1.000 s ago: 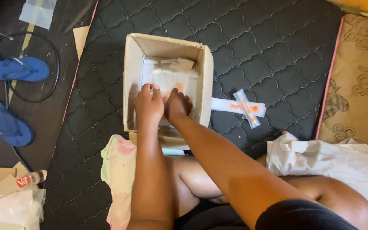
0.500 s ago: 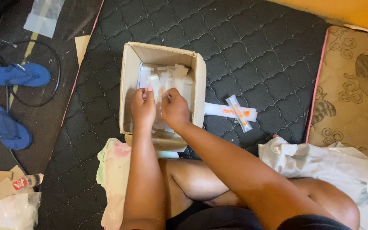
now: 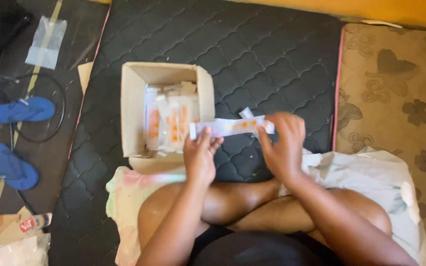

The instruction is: A person is manually inserting small printed paper strips into clear plastic sleeves, one by one, and placing them aside.

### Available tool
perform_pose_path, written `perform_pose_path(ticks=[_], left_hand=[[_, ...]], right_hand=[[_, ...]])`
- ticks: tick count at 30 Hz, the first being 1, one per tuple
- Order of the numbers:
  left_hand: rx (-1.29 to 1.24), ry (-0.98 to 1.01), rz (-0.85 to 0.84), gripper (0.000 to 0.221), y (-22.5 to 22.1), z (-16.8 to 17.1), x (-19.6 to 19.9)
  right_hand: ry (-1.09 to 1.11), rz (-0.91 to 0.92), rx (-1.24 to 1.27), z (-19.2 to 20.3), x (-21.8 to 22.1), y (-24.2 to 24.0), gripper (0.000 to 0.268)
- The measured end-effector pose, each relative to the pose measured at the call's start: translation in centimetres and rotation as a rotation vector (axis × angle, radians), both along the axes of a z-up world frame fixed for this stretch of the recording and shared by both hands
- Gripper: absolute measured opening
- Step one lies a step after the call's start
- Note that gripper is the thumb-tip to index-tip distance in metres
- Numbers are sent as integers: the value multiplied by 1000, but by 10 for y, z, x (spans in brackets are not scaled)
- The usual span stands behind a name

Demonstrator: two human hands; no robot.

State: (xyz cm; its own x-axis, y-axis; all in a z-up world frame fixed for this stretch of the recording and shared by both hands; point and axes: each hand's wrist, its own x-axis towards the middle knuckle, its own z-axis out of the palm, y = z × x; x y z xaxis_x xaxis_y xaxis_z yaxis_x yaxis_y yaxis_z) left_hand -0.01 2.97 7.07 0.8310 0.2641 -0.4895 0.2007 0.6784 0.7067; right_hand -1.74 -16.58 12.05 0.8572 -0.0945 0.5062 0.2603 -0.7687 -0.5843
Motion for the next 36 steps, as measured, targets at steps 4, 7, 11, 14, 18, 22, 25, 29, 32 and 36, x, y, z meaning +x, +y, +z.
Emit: perform_pose_path(ticks=[4, 7, 11, 14, 18, 22, 25, 29, 32, 36], left_hand=[[-74, 58, -18, 30, -45, -21, -29], [-113, 134, -73, 28, -70, -33, -48], [-82, 155, -181, 13, -85, -49, -61], [-126, 174, -182, 9, -83, -33, -63], [-196, 166, -198, 8, -74, -20, -58], [-198, 155, -220, 8, -68, -11, -56], [-138, 139, -227, 8, -59, -12, -52], [-135, 143, -242, 10, -38, -33, -45], [-133, 142, -241, 10, -25, -34, -40], [-82, 112, -182, 12, -12, -37, -35]], right_hand=[[161, 36, 339, -34, -56, 13, 4], [638, -13, 979, -60, -69, 33, 27], [712, -80, 1313, -42, -66, 40, 16], [709, -107, 1371, -29, -60, 38, 26], [712, -120, 1342, -43, -54, 38, 30], [729, -100, 1337, -64, -48, 34, 21], [678, -116, 1356, -65, -43, 33, 13], [588, -142, 1385, -65, -35, 25, 11], [549, -161, 1416, -61, -29, 16, 12], [494, -181, 1473, -77, -24, 2, 17]])
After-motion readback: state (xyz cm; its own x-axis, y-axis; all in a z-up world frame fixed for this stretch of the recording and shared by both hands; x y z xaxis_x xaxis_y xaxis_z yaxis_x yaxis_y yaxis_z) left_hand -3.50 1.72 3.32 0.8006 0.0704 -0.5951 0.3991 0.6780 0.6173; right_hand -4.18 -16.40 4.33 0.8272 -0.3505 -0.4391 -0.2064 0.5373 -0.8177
